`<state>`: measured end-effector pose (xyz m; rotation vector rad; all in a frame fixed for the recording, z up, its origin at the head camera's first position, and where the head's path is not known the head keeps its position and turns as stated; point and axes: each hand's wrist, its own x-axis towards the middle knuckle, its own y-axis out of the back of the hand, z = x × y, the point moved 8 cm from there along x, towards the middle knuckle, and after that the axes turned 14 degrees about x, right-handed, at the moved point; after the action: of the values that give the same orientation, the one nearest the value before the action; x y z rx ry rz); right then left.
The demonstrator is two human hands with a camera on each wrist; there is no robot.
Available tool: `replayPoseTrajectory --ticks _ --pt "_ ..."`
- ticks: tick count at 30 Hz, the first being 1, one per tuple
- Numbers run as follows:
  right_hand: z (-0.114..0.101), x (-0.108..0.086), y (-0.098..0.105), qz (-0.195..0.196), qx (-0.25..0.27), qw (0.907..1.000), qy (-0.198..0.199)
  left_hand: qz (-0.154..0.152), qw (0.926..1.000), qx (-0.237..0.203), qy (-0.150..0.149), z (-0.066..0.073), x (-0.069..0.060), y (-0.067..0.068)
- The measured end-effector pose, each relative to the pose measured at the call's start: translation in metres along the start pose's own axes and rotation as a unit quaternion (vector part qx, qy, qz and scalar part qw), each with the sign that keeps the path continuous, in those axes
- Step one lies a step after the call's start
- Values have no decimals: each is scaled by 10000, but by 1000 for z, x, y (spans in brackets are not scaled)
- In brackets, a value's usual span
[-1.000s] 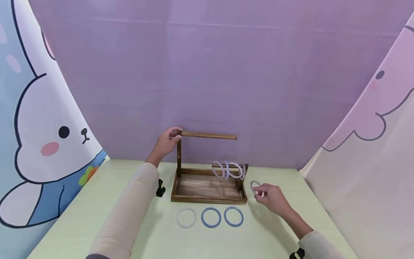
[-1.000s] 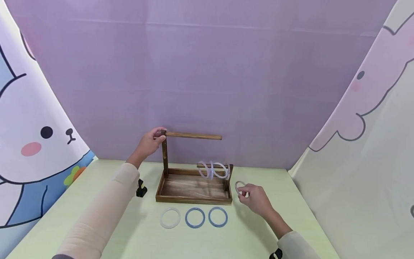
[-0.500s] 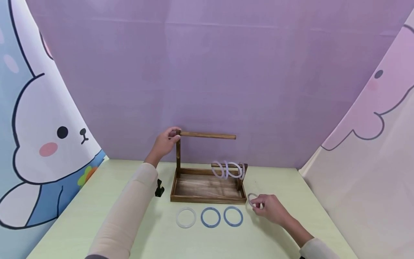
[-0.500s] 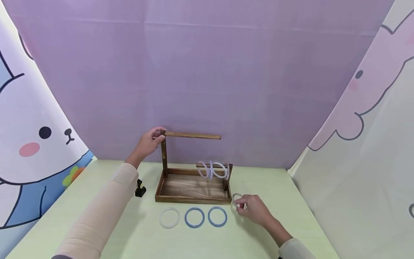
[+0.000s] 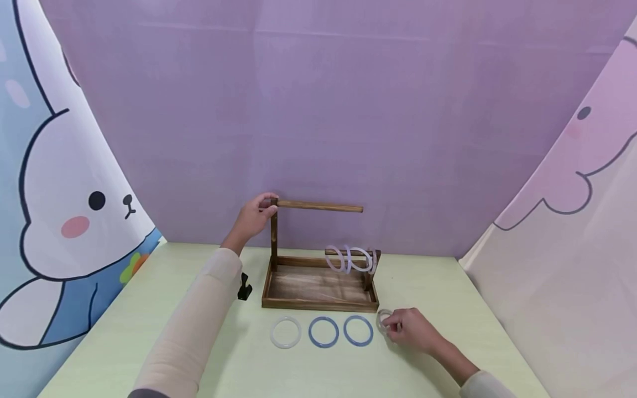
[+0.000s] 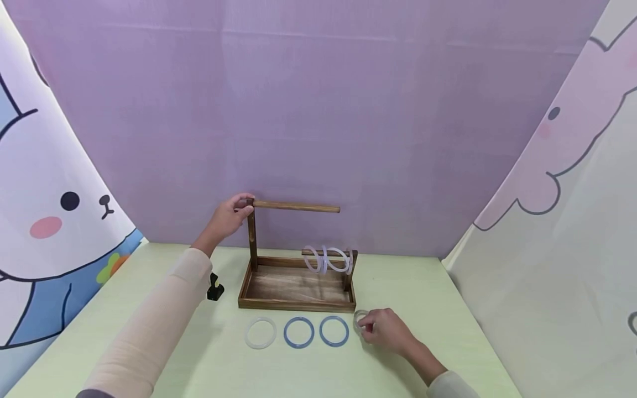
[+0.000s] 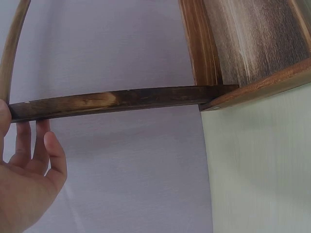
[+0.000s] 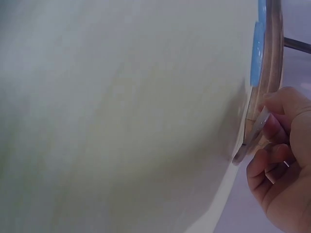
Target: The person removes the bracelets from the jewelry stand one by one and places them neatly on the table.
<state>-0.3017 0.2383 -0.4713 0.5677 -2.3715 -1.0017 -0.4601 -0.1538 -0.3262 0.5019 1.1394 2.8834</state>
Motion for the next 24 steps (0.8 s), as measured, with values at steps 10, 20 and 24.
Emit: replayPoseTrajectory --ticks 10,20,24 --pt "6 -6 -11 -366 -143 9992 -119 -70 9999 -56 69 0 0 -3" --pt "10 -9 -9 -470 47 9972 -575 -52 10000 44 13 1 3 -5" --pt "15 -10 -10 -396 188 9960 -774 -66 10000 53 18 1 2 -5"
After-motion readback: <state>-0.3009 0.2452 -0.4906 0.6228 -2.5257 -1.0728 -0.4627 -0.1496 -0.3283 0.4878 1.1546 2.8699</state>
